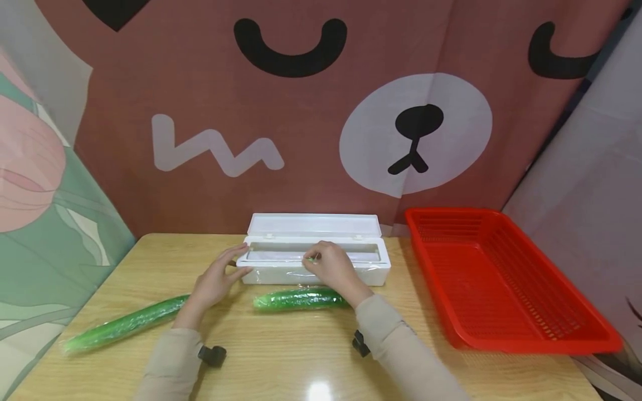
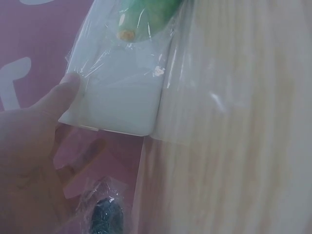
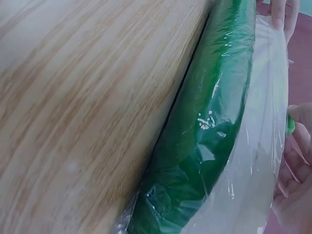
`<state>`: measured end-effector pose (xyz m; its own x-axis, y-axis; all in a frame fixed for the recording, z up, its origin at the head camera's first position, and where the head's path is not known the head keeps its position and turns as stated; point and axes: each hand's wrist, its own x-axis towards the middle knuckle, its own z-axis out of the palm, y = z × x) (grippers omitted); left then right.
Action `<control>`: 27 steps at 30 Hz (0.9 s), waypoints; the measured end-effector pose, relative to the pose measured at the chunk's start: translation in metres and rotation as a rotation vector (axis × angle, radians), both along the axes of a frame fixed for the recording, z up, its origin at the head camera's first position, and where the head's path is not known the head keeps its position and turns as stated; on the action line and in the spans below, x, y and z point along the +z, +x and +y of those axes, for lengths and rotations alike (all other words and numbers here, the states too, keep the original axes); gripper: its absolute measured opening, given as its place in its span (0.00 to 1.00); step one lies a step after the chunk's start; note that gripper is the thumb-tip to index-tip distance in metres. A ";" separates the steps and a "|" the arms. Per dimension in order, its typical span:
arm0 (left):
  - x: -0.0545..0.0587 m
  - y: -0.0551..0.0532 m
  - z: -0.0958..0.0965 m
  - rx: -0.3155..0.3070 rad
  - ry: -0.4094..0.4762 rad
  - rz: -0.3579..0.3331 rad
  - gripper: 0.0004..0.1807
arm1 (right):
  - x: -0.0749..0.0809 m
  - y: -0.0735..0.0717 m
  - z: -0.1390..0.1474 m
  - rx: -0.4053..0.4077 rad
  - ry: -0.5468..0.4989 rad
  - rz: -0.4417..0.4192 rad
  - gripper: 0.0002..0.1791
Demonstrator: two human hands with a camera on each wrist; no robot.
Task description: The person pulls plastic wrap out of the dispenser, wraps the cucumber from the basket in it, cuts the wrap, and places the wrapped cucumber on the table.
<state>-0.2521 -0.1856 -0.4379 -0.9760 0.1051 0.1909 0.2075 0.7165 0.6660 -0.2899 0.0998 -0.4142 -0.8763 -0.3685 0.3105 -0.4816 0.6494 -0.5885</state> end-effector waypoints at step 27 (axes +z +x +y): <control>0.000 -0.001 -0.001 0.014 -0.021 -0.016 0.32 | 0.000 0.000 0.009 0.042 0.012 0.046 0.02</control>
<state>-0.2528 -0.1865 -0.4383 -0.9803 0.0953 0.1733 0.1869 0.7331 0.6539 -0.2901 0.1084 -0.4141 -0.8448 -0.4086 0.3455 -0.5350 0.6353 -0.5570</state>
